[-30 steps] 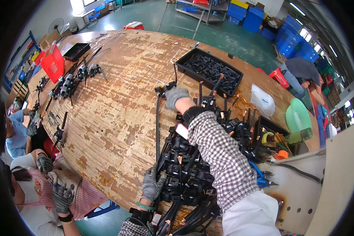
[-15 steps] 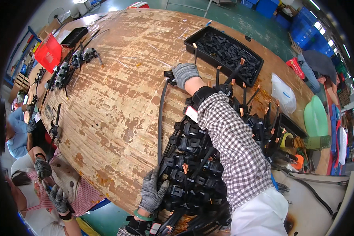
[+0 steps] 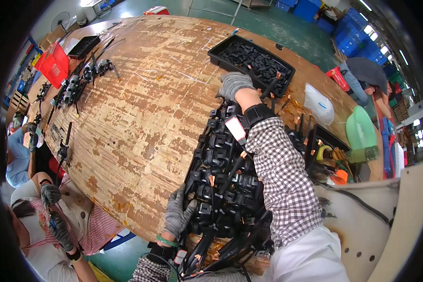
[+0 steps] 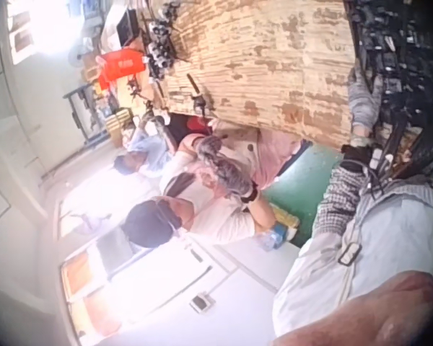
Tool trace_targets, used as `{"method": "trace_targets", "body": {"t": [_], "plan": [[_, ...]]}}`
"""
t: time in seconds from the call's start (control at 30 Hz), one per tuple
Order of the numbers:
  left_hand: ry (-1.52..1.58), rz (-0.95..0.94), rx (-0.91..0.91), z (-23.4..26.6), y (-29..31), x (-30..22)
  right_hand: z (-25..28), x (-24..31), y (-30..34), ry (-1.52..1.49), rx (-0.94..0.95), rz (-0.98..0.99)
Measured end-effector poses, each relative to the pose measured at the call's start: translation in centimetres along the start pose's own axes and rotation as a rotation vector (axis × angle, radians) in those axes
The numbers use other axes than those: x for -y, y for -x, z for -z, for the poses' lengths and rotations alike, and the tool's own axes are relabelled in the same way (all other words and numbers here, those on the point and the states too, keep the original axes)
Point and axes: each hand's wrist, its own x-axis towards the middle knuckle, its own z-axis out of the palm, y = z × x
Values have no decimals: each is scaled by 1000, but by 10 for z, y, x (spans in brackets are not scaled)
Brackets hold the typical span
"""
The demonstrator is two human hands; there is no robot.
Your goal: Crimping metal terminals onto the ends of electrical cables using an industrial crimping machine.
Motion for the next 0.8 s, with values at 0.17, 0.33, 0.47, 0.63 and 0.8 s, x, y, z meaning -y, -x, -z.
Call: {"method": "trace_targets", "body": {"t": [0.17,0.33,0.47,0.63,0.8], "plan": [[196,-61,-32,4,2,8,38,-16,63,-536,-337,68],[706,93,-96,23,31,25,74,3,198,-752,-586,134],[489,-106,-219,37,66,25,58,2,262,-509,-705,116],[182,-394,-159,34,116,2,23,-26,288,-558,-577,-47],[8,-407,111,46,127,24,4,-32,287,-504,-574,35]]}}
